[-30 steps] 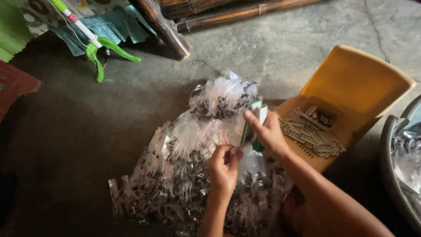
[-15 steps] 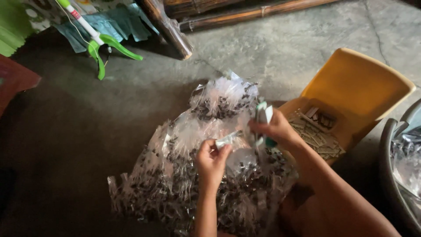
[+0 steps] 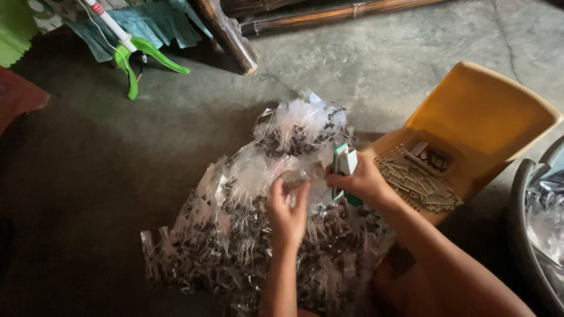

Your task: Stapling paper labels onto small plastic bags containing dark food items.

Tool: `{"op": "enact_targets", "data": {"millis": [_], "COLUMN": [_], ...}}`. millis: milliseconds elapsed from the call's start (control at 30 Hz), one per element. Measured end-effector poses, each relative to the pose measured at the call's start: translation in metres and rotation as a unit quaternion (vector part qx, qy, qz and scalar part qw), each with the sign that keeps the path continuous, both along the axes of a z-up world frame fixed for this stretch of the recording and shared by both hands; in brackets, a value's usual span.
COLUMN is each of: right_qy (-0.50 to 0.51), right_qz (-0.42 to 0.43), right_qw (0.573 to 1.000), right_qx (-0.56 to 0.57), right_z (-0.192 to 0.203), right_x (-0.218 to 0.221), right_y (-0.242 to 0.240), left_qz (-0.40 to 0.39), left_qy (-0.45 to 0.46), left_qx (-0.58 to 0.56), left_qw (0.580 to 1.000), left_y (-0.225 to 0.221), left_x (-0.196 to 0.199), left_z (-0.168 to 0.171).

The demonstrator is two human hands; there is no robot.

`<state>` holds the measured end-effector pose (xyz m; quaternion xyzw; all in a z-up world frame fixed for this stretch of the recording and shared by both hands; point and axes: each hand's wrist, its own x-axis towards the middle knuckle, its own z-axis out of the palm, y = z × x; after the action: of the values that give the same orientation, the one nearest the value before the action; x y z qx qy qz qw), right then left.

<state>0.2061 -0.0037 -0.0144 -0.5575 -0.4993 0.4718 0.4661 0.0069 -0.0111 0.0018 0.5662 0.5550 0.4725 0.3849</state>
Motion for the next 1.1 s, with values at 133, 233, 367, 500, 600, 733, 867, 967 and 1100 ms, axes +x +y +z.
{"op": "enact_targets", "data": {"millis": [133,233,367,500,600,733,867,967,1100], "right_qy": [-0.087,-0.147,-0.301,-0.341,-0.285,-0.219,-0.198,-0.054,0.154], "right_qz": [-0.022,-0.014,-0.025,-0.006,0.014,0.020,0.052,0.074,0.092], "right_qw": [0.994,0.975,0.916,0.902,0.911,0.951,0.978,0.990,0.978], "right_qx": [0.065,0.163,0.262,0.265,0.298,0.219,0.050,-0.104,-0.106], "right_z": [-0.014,-0.004,-0.009,-0.030,-0.021,0.007,0.017,0.009,0.003], "right_x": [-0.018,-0.034,-0.038,-0.019,-0.009,-0.007,-0.006,-0.002,0.000], "right_y": [-0.004,-0.014,-0.011,0.001,0.006,0.001,0.003,0.006,0.005], "left_qz": [-0.102,-0.088,-0.060,-0.068,-0.063,-0.116,-0.222,-0.176,-0.185], "left_qy": [0.114,0.005,0.089,0.258,0.287,0.152,-0.278,-0.444,-0.228], "left_qx": [0.185,-0.024,-0.039,-0.130,0.031,-0.057,-0.171,-0.084,-0.028], "left_qw": [0.971,0.996,0.993,0.955,0.955,0.980,0.919,0.875,0.955], "left_y": [-0.016,-0.008,0.001,0.006,0.014,0.025,0.022,0.001,0.004], "left_x": [0.007,0.018,0.013,-0.008,-0.022,-0.035,-0.054,-0.039,-0.023], "left_z": [-0.005,-0.005,-0.035,-0.029,-0.037,-0.022,0.032,0.082,0.017]}}
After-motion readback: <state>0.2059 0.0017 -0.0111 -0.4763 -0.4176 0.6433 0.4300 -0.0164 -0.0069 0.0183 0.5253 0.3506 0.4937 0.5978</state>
